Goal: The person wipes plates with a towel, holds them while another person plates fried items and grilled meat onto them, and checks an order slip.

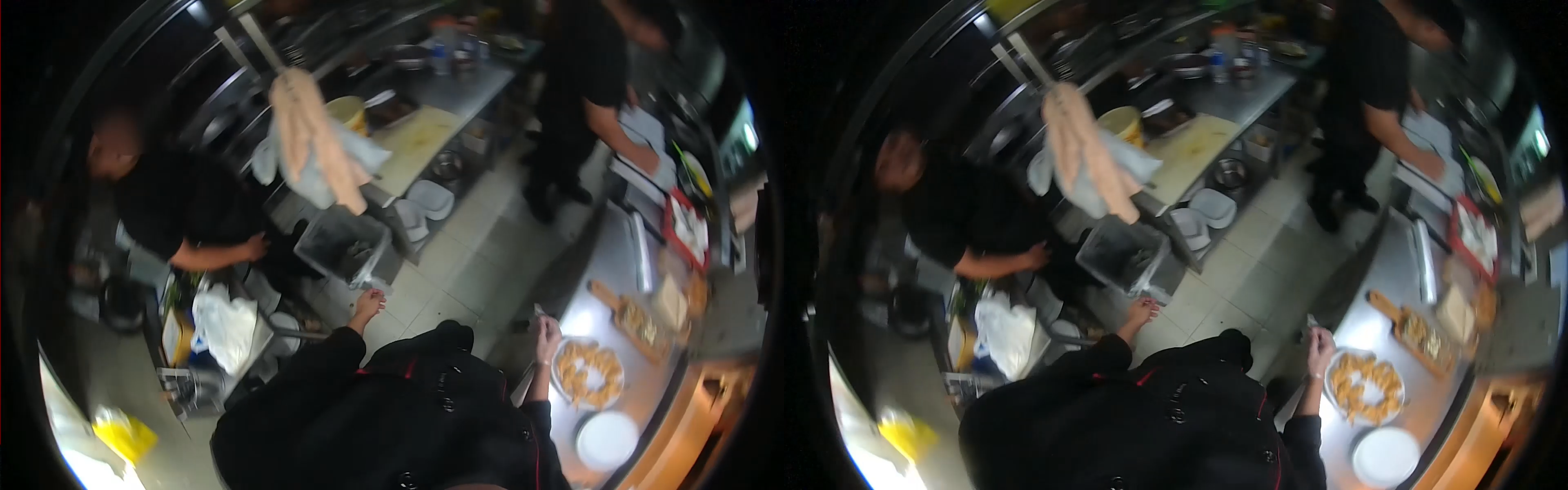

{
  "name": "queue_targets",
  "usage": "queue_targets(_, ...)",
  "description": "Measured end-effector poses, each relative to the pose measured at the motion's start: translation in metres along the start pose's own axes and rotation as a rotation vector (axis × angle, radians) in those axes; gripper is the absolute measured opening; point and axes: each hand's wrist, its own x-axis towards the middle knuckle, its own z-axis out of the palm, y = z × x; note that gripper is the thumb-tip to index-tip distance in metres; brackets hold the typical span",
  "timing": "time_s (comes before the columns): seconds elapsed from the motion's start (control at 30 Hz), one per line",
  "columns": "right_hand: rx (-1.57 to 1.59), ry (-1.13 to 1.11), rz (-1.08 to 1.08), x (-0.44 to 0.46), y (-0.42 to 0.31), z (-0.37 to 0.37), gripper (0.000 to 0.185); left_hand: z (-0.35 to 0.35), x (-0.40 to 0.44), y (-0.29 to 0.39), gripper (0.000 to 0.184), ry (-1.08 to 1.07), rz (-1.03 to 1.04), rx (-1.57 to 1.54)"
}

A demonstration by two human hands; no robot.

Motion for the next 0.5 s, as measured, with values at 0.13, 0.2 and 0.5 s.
queue_targets(0.13,0.437,-0.045,0.235,0.016,0.004,-0.003,0.021,-0.023,-0.006,-0.021,0.019,0.114,-0.082,-0.01)
queue_targets(0.2,0.471,-0.064,0.282,0.025,0.011,-0.006,0.023,-0.035,-0.004,-0.036,0.019,0.147,-0.034,-0.034)
queue_targets(0.5,0.092,-0.103,0.056,0.061,0.011,0.073,0.01,-0.015,0.004,-0.062,0.014,0.029,-0.066,-0.105)
